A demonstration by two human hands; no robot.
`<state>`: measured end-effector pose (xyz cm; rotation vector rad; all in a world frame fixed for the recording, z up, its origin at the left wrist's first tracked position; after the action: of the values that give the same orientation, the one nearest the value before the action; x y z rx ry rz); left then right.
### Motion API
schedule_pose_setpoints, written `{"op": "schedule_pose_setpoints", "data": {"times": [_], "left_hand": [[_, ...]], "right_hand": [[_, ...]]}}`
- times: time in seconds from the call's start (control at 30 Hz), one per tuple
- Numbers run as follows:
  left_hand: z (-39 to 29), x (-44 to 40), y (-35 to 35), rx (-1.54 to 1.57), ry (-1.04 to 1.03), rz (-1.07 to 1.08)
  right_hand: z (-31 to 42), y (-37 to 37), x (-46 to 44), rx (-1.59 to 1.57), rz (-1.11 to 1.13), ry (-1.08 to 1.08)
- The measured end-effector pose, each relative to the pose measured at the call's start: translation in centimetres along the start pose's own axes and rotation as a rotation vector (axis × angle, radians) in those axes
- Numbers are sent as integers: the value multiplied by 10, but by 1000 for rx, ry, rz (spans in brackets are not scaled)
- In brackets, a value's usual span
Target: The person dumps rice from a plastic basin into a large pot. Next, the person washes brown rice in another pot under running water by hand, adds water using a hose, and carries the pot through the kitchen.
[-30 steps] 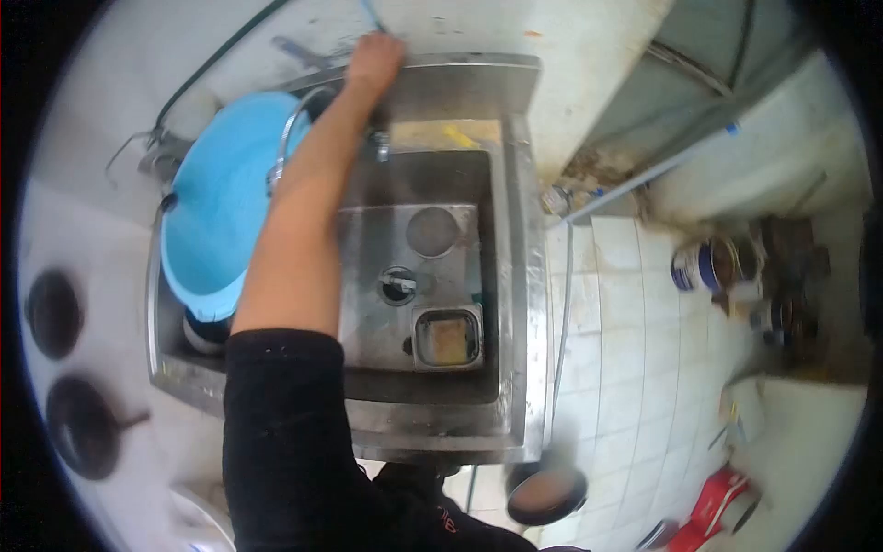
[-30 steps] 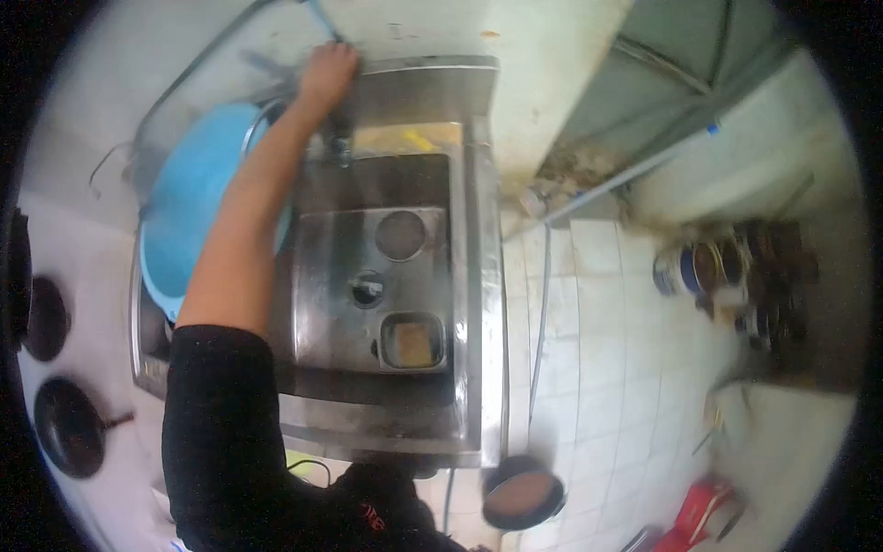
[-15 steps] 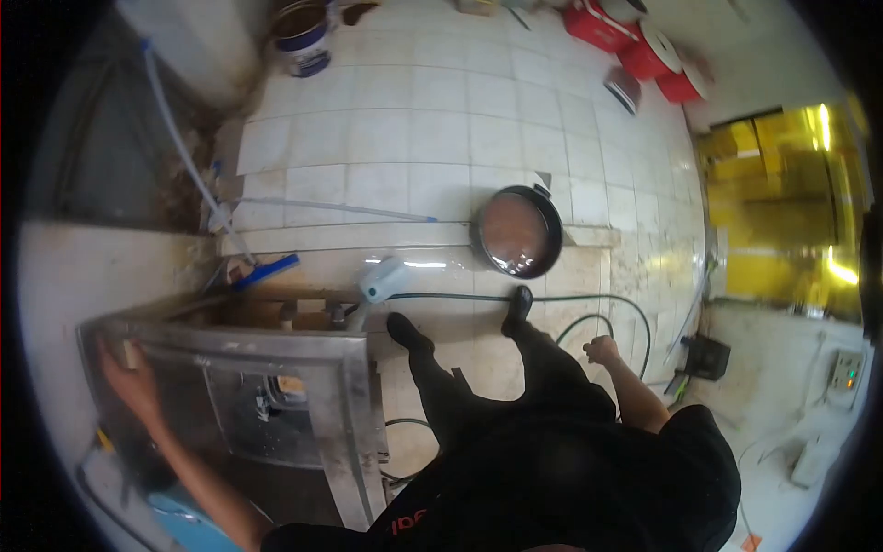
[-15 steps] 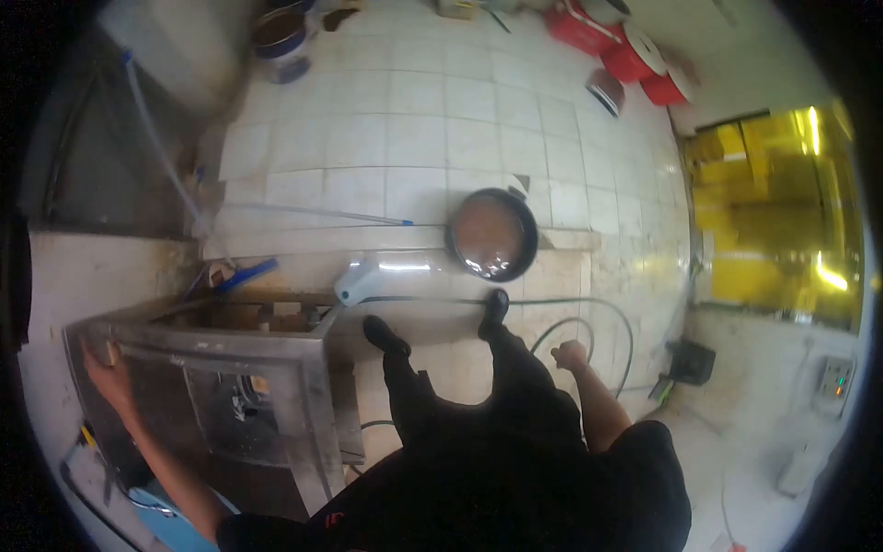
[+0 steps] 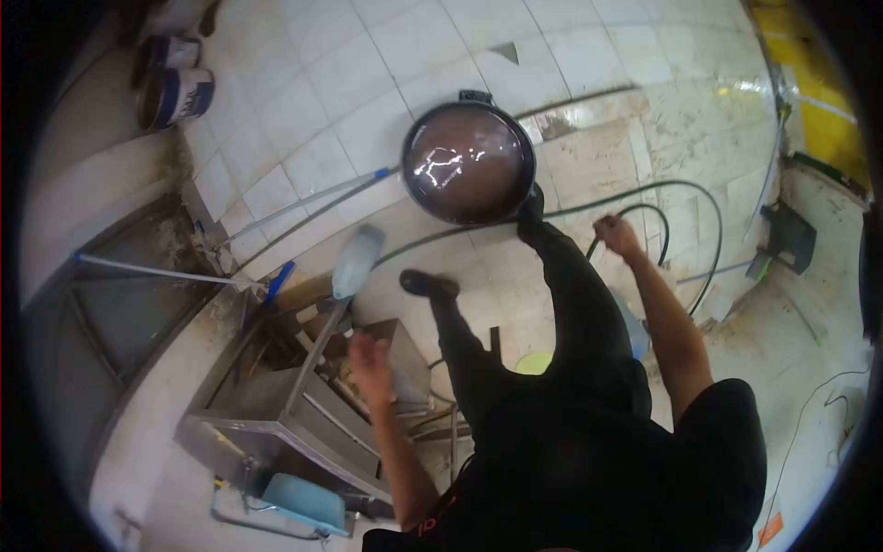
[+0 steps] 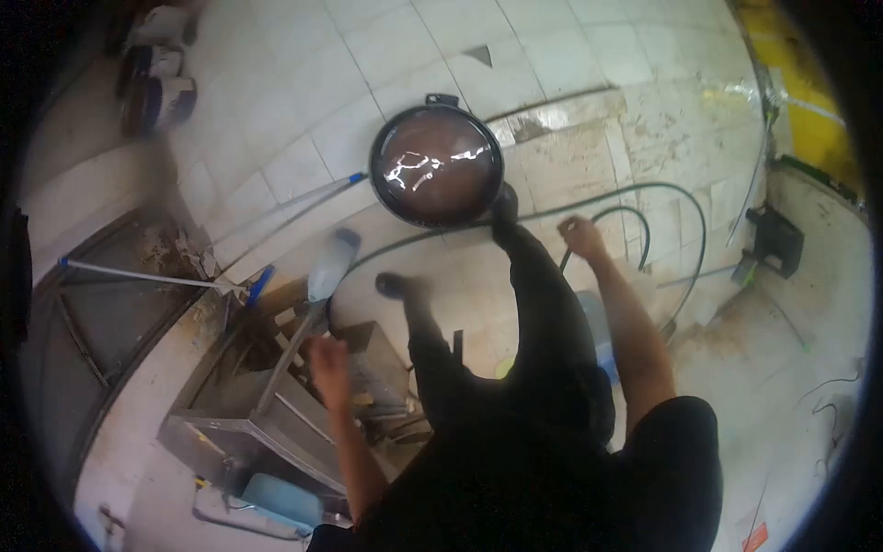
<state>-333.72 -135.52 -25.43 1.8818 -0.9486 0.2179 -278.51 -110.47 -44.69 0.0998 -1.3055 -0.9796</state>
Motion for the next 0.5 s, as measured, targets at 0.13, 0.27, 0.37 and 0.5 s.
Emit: {"op": "schedule_pose_setpoints", "data": {"times": [0.13,0.27,0.37,0.5], "left_hand": [[74,37,-151,-101,357,377],[41,42,-251,-196,285,528],[79,55,-316,456,771,508],[30,49,-359,201,793,543]], "right_hand": [[-10,26,-41,-361,39,-165],[-79,-8,-60,-474,120,-328],[-162,-51,-49,-425,210,-475],[-236,-104,-13,-383,299,-639]]}}
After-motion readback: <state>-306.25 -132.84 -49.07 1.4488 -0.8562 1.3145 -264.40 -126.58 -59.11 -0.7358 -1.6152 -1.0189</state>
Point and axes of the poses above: each hand's wrist, its own x-axis away from the middle knuckle, its own y-axis out of the back of the hand, z = x × y, the point moved 8 cm from there along -x, towards the middle knuckle, and after that the axes turned 2 degrees about -z, right-handed, at the moved point
